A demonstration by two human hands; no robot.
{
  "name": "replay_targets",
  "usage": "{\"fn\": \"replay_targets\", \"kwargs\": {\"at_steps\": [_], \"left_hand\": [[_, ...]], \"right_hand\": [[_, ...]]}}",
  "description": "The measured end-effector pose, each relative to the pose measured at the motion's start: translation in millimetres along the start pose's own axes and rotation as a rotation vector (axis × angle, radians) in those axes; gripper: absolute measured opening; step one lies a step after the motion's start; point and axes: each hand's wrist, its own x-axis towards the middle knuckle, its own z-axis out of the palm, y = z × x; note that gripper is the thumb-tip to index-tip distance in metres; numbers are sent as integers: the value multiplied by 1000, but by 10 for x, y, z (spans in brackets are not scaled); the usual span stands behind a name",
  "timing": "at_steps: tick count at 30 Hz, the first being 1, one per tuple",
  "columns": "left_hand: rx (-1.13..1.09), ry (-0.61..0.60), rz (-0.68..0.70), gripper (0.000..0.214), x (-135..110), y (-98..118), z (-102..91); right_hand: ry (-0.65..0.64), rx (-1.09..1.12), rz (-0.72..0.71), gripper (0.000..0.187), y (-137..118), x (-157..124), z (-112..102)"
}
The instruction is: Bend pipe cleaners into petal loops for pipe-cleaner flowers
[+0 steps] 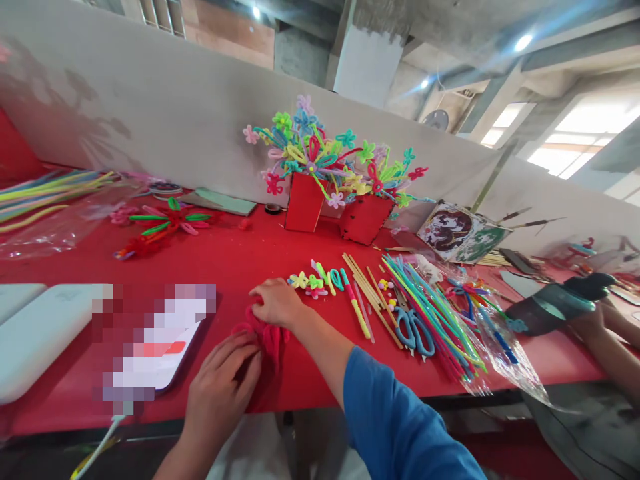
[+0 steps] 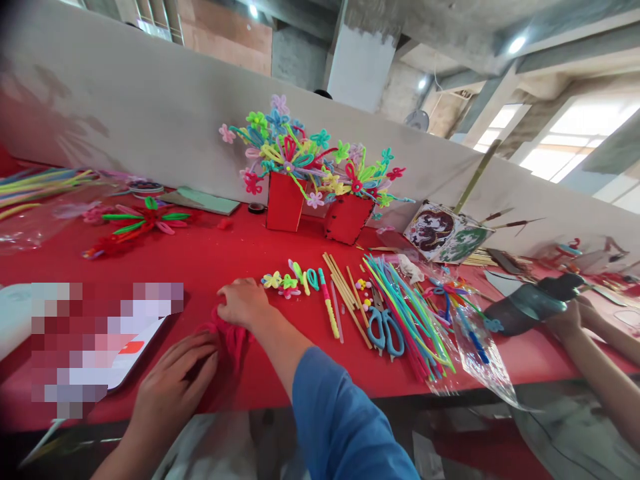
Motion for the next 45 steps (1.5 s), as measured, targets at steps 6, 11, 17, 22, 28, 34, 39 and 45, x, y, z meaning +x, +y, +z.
{"fn": "replay_targets", "kwargs": {"at_steps": [6,11,17,22,28,34,39,45], "left_hand": [[-11,-13,-57,20,33,20,-27],[-106,18,-142,17,43,38,-48],[-417,151,-606,24,102,176,-263],[-818,67,-888,38,247,421,-431],[-1038,4,-1035,30,227,675,-360],[-1108,60,-1111,32,114,797,-257],[-1105,-82,-1033,29,84,818,-292],[-1224,-171,-1142,25,141,931,-361]], "right_hand": [[60,157,43,15,-4,46,40],[252,379,101,19,69,53,-100],[419,623,86,15,-37,-284,-353],[330,804,-28,8,-204,-774,-370],[306,919,50,15,-221,-1299,-286],[245,919,169,12,-187,-1658,-132],[165,900,235,15,-73,-1794,-168],[102,812,217,15,-22,-1919,-239]]}}
